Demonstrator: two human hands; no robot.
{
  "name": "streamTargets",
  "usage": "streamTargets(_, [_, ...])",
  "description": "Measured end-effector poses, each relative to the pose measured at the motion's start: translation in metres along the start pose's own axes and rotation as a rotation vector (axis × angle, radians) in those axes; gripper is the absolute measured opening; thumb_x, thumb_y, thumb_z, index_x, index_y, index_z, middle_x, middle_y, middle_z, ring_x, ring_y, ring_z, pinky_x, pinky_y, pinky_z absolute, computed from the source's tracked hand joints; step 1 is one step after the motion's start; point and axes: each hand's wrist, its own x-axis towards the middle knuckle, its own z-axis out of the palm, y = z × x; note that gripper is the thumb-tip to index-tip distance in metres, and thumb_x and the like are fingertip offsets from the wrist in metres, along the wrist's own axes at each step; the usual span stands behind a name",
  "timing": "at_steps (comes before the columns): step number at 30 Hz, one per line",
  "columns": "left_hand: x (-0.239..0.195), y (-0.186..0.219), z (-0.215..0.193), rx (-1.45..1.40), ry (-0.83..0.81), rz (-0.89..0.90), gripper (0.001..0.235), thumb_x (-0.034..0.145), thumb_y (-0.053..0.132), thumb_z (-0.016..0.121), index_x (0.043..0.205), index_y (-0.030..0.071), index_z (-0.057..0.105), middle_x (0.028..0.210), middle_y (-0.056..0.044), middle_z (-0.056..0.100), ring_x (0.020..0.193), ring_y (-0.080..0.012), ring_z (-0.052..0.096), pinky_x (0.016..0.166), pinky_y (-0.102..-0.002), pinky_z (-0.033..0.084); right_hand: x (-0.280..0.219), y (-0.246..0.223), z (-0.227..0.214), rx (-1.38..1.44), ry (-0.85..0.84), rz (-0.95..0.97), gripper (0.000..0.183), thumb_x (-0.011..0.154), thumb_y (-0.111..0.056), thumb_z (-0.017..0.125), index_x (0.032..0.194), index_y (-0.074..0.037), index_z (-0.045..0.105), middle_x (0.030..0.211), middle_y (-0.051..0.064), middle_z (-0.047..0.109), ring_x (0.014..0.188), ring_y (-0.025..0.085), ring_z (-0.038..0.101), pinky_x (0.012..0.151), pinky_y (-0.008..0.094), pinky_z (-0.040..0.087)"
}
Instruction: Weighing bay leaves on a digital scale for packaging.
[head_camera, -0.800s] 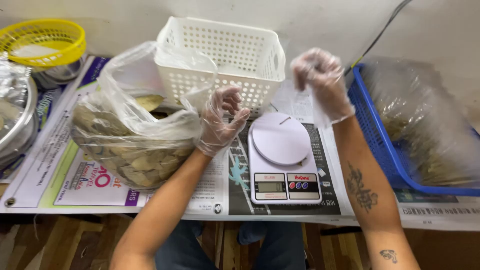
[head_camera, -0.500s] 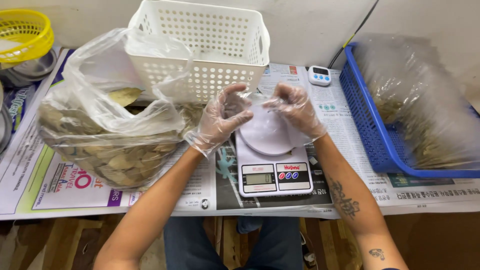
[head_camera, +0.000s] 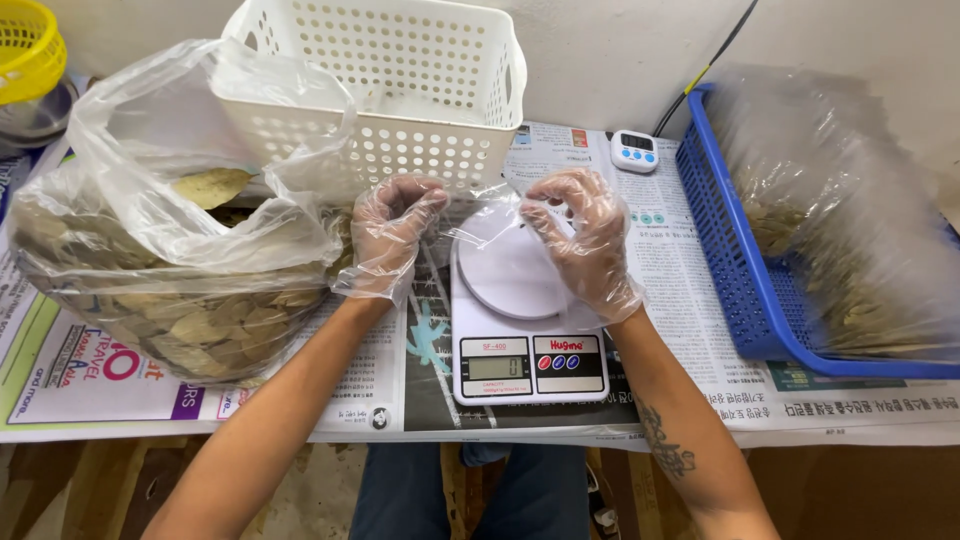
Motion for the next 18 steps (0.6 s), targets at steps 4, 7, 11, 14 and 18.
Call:
streamTargets(4, [0.001, -0.006, 0.0, -0.05, 0.02, -0.019, 0.022, 0.079, 0.011, 0.093, 0.091, 0.006, 0.075, 0.073, -0.005, 0.073, 0.062, -0.0055, 0.064, 0.059, -0.017, 0.055, -0.003, -0.007, 0.008, -0.006, -0.017, 0.037, 0.03, 0.092, -0.036, 0.082, 0.105, -0.01, 0.072, 0.093, 0.007, 0.071, 0.086, 0.022, 0.067, 0.073, 0.032, 0.054])
streamTargets(7, [0.003, -0.012, 0.001, -0.081, 0.015, -0.023, 0.022, 0.079, 0.01, 0.093, 0.088, 0.006, 0.073, 0.069, -0.007, 0.072, 0.059, -0.007, 0.065, 0.054, -0.017, 0.053, -0.006, -0.008, 0.009, 0.029, -0.029, 0.085, 0.035, 0.089, -0.036, 0.085, 0.109, -0.01, 0.072, 0.094, 0.007, 0.071, 0.087, 0.021, 0.067, 0.076, 0.032, 0.052])
streamTargets(11, [0.004, -0.014, 0.001, -0.148, 0.004, -0.042, 0.02, 0.081, 0.008, 0.09, 0.085, 0.006, 0.071, 0.065, -0.007, 0.069, 0.053, -0.0083, 0.063, 0.049, -0.017, 0.05, -0.006, -0.008, 0.013, -0.001, -0.02, 0.13, 0.043, 0.085, -0.036, 0.089, 0.114, -0.011, 0.07, 0.099, 0.008, 0.07, 0.091, 0.024, 0.067, 0.078, 0.033, 0.052])
streamTargets(14, [-0.007, 0.004, 0.007, -0.215, -0.057, -0.053, 0.019, 0.083, 0.006, 0.087, 0.084, 0.008, 0.068, 0.064, -0.006, 0.067, 0.053, -0.0082, 0.062, 0.049, -0.018, 0.05, -0.005, -0.017, 0.012, -0.035, -0.015, 0.154, 0.048, 0.085, -0.038, 0.089, 0.12, -0.011, 0.069, 0.103, 0.011, 0.067, 0.089, 0.026, 0.064, 0.076, 0.036, 0.054])
streamTargets(18, [-0.014, 0.019, 0.018, -0.218, -0.118, -0.042, 0.021, 0.079, 0.006, 0.089, 0.085, 0.008, 0.07, 0.069, -0.008, 0.071, 0.058, -0.0074, 0.064, 0.051, -0.018, 0.051, -0.009, -0.014, 0.013, 0.007, -0.002, 0.147, 0.058, 0.087, -0.035, 0.087, 0.137, -0.017, 0.064, 0.115, 0.015, 0.063, 0.092, 0.028, 0.061, 0.075, 0.038, 0.055])
